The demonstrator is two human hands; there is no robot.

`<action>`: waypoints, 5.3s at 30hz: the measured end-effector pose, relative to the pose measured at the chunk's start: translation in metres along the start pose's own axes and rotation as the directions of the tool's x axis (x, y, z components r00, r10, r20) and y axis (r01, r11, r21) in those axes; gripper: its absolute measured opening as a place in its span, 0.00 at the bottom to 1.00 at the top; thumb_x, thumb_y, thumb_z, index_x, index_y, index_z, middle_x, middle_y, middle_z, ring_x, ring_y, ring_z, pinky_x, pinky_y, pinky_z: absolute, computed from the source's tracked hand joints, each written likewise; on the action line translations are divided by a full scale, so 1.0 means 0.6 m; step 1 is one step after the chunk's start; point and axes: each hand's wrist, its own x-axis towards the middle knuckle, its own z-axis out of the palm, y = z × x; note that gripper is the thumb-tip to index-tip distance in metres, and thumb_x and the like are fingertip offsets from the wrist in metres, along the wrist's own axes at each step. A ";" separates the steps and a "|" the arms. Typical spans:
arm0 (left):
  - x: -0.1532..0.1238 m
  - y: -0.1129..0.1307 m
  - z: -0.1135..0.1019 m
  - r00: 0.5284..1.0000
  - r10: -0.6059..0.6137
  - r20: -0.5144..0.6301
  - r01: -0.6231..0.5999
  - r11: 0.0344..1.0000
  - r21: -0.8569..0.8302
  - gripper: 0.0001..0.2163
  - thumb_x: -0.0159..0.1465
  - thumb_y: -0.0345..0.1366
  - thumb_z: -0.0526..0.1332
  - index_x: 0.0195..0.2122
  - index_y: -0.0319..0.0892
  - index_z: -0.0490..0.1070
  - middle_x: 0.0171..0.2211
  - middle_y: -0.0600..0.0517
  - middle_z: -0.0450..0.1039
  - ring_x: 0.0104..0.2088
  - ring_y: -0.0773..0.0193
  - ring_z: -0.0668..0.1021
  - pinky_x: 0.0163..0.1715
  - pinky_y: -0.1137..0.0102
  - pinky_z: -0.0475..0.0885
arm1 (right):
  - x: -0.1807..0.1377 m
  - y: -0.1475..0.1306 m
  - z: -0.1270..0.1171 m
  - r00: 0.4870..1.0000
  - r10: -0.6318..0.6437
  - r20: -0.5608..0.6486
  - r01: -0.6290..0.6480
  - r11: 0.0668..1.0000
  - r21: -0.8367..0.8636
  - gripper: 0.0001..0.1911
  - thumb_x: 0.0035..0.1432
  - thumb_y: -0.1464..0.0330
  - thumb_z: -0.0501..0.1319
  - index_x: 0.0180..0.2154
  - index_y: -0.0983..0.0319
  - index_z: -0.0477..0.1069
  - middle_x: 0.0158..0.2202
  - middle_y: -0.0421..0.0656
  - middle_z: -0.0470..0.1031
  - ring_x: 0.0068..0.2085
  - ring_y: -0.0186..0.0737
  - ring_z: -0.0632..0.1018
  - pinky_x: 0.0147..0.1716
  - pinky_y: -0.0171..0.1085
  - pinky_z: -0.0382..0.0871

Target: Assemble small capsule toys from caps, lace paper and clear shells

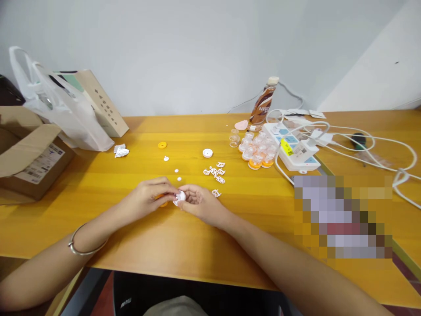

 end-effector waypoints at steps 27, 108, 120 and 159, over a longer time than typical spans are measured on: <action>-0.001 0.006 -0.024 0.888 0.428 0.168 -0.456 0.770 0.447 0.10 0.65 0.27 0.47 0.43 0.36 0.66 0.30 0.47 0.72 0.30 0.66 0.74 0.29 0.70 0.71 | -0.005 -0.012 -0.015 0.983 0.049 0.179 -0.037 0.997 -0.070 0.12 0.50 0.66 0.61 0.38 0.62 0.71 0.27 0.37 0.67 0.28 0.29 0.66 0.31 0.32 0.60; 0.008 0.000 -0.020 0.984 0.015 0.180 0.043 0.948 -0.316 0.14 0.62 0.30 0.55 0.49 0.43 0.65 0.46 0.47 0.69 0.45 0.63 0.72 0.47 0.65 0.67 | -0.005 -0.002 -0.009 0.989 0.113 -0.095 -0.114 0.993 -0.008 0.16 0.39 0.65 0.68 0.33 0.63 0.72 0.25 0.38 0.73 0.28 0.31 0.74 0.35 0.35 0.67; 0.001 0.000 -0.011 0.987 0.022 0.160 0.003 0.988 -0.154 0.14 0.62 0.32 0.54 0.50 0.44 0.64 0.43 0.48 0.71 0.40 0.66 0.73 0.42 0.69 0.68 | -0.008 0.014 0.006 0.983 -0.031 -0.181 0.012 0.994 -0.106 0.15 0.42 0.67 0.66 0.33 0.61 0.65 0.26 0.36 0.73 0.29 0.33 0.74 0.36 0.36 0.67; 0.005 0.004 -0.002 0.998 -0.019 0.054 0.010 0.985 0.175 0.22 0.61 0.49 0.53 0.50 0.40 0.65 0.46 0.45 0.70 0.46 0.58 0.72 0.47 0.63 0.66 | -0.025 -0.065 -0.111 0.999 -0.022 -0.049 -0.029 0.532 -0.846 0.06 0.47 0.65 0.61 0.28 0.61 0.68 0.25 0.39 0.69 0.27 0.34 0.69 0.27 0.34 0.63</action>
